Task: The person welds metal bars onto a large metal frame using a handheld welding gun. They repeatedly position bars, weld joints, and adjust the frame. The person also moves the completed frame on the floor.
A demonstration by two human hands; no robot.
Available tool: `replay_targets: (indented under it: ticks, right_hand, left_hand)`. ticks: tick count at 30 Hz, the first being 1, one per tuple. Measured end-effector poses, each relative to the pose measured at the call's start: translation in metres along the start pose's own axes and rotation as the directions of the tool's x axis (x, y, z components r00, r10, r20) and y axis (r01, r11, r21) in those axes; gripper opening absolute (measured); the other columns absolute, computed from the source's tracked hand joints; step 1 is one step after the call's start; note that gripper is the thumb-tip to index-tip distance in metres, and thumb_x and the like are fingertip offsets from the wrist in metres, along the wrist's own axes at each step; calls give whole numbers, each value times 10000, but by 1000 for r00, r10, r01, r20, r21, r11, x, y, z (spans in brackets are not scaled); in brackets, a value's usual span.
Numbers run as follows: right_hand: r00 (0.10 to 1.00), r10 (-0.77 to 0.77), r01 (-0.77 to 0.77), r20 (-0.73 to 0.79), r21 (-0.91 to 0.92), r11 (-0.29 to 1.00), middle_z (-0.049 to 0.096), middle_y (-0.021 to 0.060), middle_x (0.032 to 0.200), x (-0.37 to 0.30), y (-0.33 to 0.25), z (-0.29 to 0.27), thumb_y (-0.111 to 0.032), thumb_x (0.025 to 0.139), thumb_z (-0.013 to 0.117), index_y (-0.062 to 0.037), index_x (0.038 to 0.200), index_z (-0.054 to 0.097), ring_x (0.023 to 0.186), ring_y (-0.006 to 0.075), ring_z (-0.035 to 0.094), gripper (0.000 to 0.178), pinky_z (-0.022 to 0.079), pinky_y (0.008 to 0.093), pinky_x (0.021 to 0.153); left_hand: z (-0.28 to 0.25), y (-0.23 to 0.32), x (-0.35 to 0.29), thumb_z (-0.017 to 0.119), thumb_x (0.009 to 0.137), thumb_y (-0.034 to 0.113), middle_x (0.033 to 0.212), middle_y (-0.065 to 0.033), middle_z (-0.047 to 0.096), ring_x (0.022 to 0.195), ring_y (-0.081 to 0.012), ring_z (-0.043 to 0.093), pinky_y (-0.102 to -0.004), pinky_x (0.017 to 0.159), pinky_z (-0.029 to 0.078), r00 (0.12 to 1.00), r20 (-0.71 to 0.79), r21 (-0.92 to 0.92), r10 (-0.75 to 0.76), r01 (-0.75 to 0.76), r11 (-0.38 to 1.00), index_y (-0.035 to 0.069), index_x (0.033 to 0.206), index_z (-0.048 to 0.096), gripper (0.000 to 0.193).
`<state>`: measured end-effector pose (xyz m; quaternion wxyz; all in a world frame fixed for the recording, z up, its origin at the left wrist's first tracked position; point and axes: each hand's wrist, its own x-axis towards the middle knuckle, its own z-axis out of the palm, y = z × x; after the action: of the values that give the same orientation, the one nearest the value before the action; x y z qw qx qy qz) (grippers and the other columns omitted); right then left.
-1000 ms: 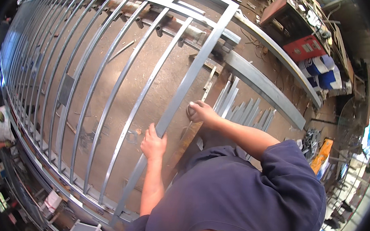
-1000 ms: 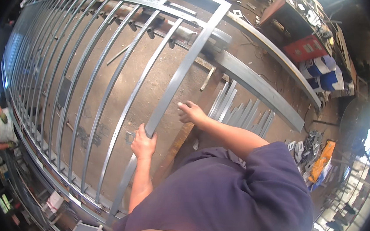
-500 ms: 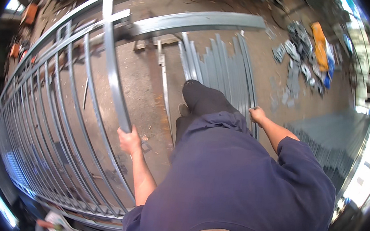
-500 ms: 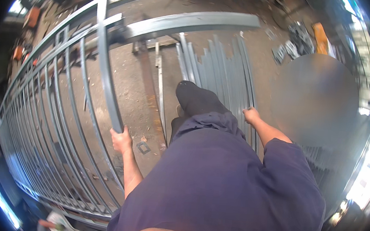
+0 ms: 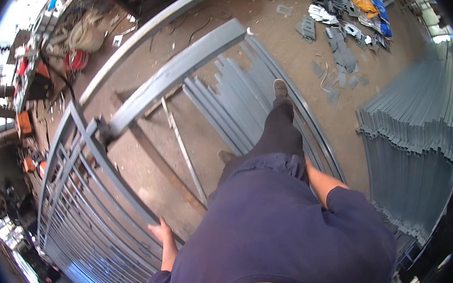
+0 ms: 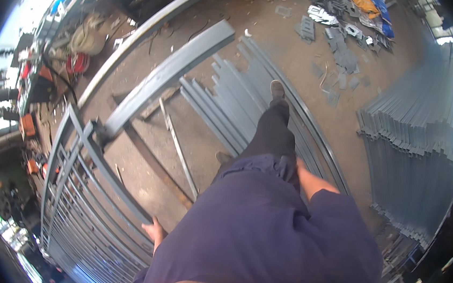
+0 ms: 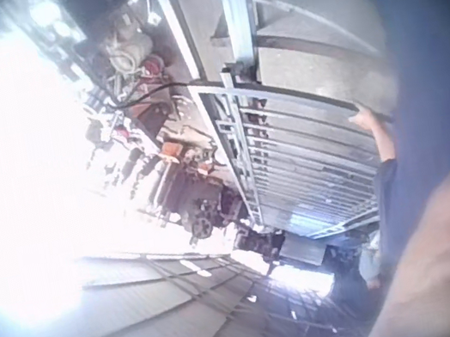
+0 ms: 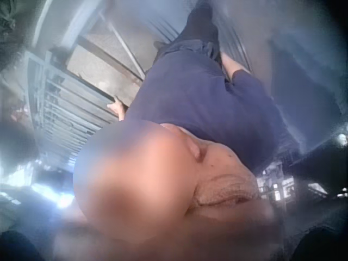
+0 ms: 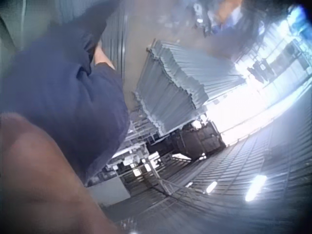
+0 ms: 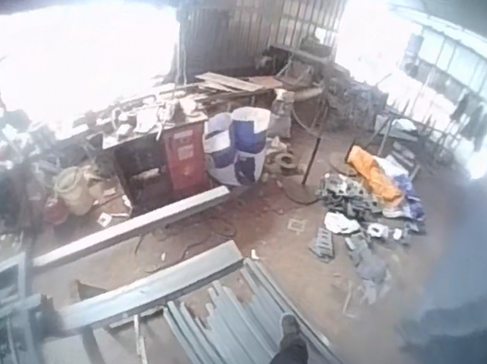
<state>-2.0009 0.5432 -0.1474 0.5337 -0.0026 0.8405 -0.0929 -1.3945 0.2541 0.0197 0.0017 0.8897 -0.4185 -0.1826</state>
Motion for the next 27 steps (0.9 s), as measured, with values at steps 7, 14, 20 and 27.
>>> replay_targets:
  ticks: [7, 14, 20, 27]
  right_hand:
    - [998, 59, -62, 20, 227, 972, 691, 239, 1217, 91, -15, -87, -328, 953, 567, 18, 1220, 674, 1132, 370, 653, 449, 479, 479, 986]
    - [989, 147, -139, 32, 556, 819, 687, 241, 1242, 181, 11, -237, -327, 953, 558, 11, 1212, 684, 1176, 383, 637, 444, 457, 482, 1020]
    - [992, 105, -68, -64, 427, 902, 750, 151, 962, 110, -134, -381, -173, 943, 639, 25, 1078, 708, 911, 246, 726, 250, 548, 425, 765]
    - [988, 42, 22, -150, 401, 916, 730, 119, 848, 176, -210, -436, -267, 959, 662, 5, 983, 710, 699, 221, 691, 277, 547, 387, 688]
  left_hand:
    - [40, 146, -53, 761, 873, 429, 1348, -218, 611, 1208, -372, 618, -500, 1020, 508, 891, -67, 108, -448, 453, 885, 59, 1432, 508, 717]
    - [209, 482, -249, 657, 958, 452, 1398, -198, 622, 1306, -287, 581, -400, 1065, 466, 455, 843, -166, 288, -289, 943, 36, 1428, 577, 633]
    - [208, 719, -354, 677, 987, 333, 1398, -199, 621, 1330, -288, 580, -392, 1108, 463, 28, 749, -538, 662, -556, 633, 38, 1472, 512, 591]
    - [222, 845, -356, 684, 941, 442, 1414, -221, 612, 1341, -311, 576, -397, 1116, 451, 4, 862, -278, 507, -833, 479, 38, 1491, 494, 708]
